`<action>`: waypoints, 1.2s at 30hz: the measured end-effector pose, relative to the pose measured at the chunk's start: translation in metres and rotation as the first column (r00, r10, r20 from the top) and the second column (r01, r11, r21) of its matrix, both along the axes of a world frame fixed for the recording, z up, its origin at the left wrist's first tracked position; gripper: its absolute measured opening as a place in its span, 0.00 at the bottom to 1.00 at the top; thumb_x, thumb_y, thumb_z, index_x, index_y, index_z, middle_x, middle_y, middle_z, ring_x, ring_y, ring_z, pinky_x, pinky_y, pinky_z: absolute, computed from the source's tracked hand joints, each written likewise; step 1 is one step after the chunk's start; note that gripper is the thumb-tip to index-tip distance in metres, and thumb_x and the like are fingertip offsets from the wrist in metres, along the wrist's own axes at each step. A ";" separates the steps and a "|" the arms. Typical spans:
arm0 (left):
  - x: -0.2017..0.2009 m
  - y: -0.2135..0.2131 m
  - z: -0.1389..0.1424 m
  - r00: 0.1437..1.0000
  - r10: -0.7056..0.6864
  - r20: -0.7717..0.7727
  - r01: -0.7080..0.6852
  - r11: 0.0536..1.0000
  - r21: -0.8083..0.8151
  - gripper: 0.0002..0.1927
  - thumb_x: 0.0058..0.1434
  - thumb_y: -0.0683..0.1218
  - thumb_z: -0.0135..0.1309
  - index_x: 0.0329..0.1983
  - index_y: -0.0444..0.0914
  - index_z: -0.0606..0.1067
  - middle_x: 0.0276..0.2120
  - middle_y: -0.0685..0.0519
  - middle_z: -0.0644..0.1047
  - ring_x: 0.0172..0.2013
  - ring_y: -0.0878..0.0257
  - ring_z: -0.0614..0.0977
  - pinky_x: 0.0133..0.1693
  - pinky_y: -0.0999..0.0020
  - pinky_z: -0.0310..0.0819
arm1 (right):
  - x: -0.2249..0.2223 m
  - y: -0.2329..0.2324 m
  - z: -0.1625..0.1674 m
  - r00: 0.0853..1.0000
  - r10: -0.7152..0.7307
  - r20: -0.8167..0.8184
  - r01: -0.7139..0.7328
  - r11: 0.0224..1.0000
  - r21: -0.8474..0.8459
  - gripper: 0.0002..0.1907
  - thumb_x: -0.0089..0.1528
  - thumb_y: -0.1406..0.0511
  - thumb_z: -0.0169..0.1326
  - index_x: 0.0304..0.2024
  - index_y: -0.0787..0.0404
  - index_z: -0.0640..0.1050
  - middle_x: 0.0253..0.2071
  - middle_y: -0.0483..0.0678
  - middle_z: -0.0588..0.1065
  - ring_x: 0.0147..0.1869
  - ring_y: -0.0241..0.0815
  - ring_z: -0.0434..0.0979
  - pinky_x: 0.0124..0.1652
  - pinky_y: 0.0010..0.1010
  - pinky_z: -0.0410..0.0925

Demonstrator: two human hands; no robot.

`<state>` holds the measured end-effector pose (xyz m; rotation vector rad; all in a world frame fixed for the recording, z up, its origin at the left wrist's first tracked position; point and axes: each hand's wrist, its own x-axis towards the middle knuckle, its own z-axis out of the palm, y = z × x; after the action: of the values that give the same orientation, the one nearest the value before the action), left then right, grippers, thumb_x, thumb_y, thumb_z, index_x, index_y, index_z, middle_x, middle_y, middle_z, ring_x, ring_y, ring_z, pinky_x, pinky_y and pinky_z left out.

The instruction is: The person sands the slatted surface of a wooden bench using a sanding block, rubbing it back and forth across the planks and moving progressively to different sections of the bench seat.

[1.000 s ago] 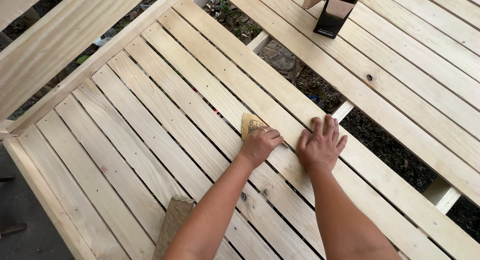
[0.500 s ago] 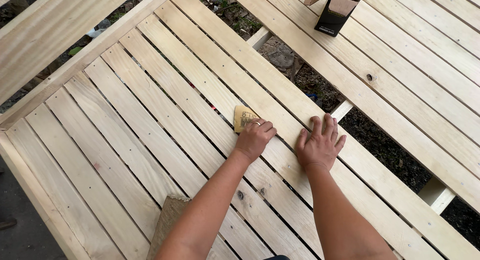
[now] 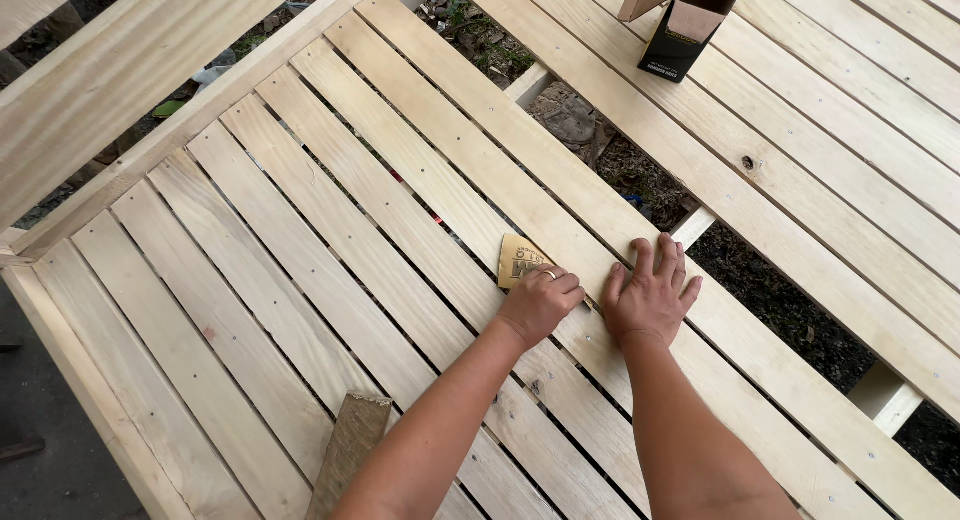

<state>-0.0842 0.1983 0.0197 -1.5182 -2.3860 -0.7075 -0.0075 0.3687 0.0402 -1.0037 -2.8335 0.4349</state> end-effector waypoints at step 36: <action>-0.028 -0.008 0.000 0.994 0.107 -0.012 -0.107 0.994 -0.023 0.07 0.56 0.37 0.56 0.35 0.40 0.81 0.38 0.52 0.81 0.46 0.55 0.83 0.51 0.61 0.78 | 0.000 0.001 -0.003 1.000 0.008 0.026 -0.008 1.000 0.007 0.23 0.65 0.53 0.42 0.61 0.45 0.67 0.76 0.51 0.54 0.82 0.51 0.43 0.72 0.60 0.36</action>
<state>-0.1123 0.1900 0.0197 -1.3869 -2.4547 -0.6476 -0.0071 0.3700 0.0370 -1.0051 -2.8607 0.4158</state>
